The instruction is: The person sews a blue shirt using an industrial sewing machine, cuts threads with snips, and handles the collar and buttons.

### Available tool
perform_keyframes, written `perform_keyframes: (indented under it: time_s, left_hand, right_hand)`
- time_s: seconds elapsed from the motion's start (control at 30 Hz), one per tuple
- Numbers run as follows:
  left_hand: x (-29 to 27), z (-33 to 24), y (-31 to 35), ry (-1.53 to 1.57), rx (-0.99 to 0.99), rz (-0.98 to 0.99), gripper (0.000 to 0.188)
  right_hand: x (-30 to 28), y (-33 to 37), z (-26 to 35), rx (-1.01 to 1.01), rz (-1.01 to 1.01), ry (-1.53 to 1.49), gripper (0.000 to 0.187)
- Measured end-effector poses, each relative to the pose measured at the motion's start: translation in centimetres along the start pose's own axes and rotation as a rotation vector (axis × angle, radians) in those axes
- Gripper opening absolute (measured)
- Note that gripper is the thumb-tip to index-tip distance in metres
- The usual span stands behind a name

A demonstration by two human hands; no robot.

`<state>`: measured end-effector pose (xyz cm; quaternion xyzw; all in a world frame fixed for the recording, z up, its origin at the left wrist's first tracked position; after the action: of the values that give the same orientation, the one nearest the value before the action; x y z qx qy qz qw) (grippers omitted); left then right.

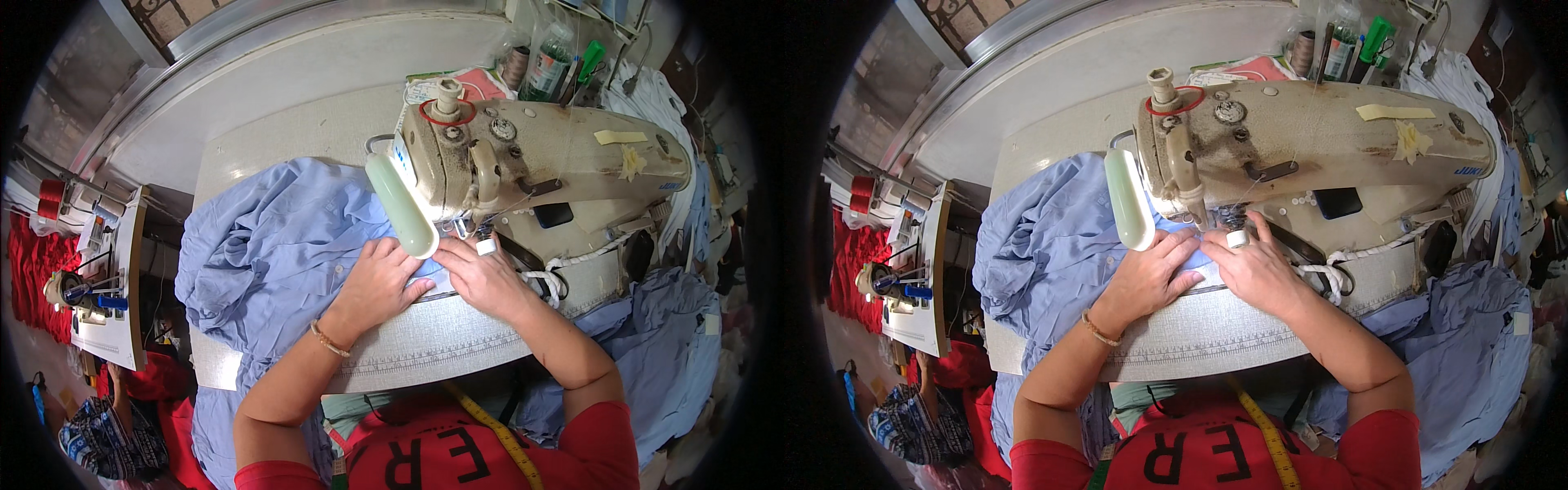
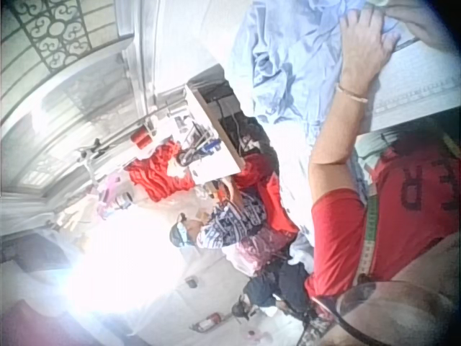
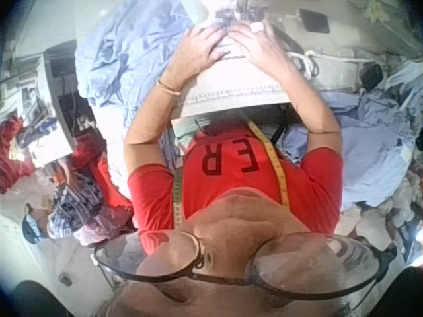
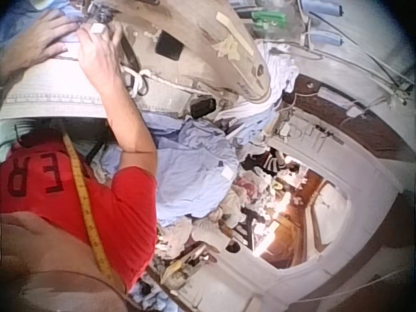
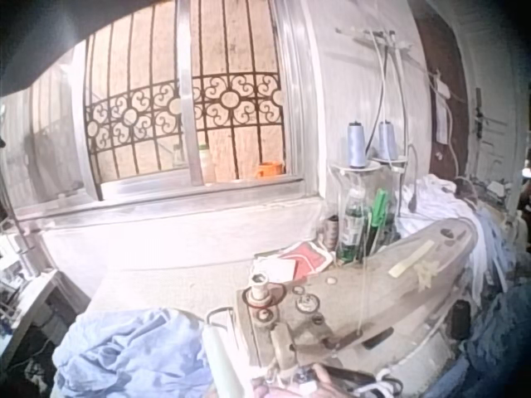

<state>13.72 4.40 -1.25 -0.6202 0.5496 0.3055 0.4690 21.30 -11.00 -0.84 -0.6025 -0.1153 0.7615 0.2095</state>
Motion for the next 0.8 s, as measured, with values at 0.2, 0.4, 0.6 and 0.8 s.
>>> perform_keyframes:
  time_s: [0.2,0.4,0.6,0.8]
  left_hand:
    - [-0.12,-0.02,-0.13,0.010,-0.004,-0.002,0.046]
    - [-0.15,-0.06,-0.04,-0.013,0.014,-0.022,0.044]
    - [-0.30,-0.34,0.18,-0.004,0.042,-0.031,0.040]
    - [-0.24,-0.38,0.13,-0.017,0.053,-0.058,0.040]
  right_hand:
    - [-0.01,0.01,-0.12,0.005,0.006,0.019,0.027]
    - [-0.12,0.11,0.03,0.009,0.005,0.043,0.027]
    - [-0.25,0.20,0.12,-0.002,0.004,0.055,0.026]
    - [-0.31,0.17,0.09,-0.001,0.000,0.046,0.026]
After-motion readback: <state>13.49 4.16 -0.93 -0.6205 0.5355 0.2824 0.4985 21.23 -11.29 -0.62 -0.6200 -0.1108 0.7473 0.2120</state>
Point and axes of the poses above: each hand's wrist, its own y-axis away from the middle knuckle, its own x-axis out of the palm, z = x × y, the point moved 3 cm from there along -y, towards the middle knuckle, and after that the axes turned 13 degrees about -x, right-handed, at the moved point
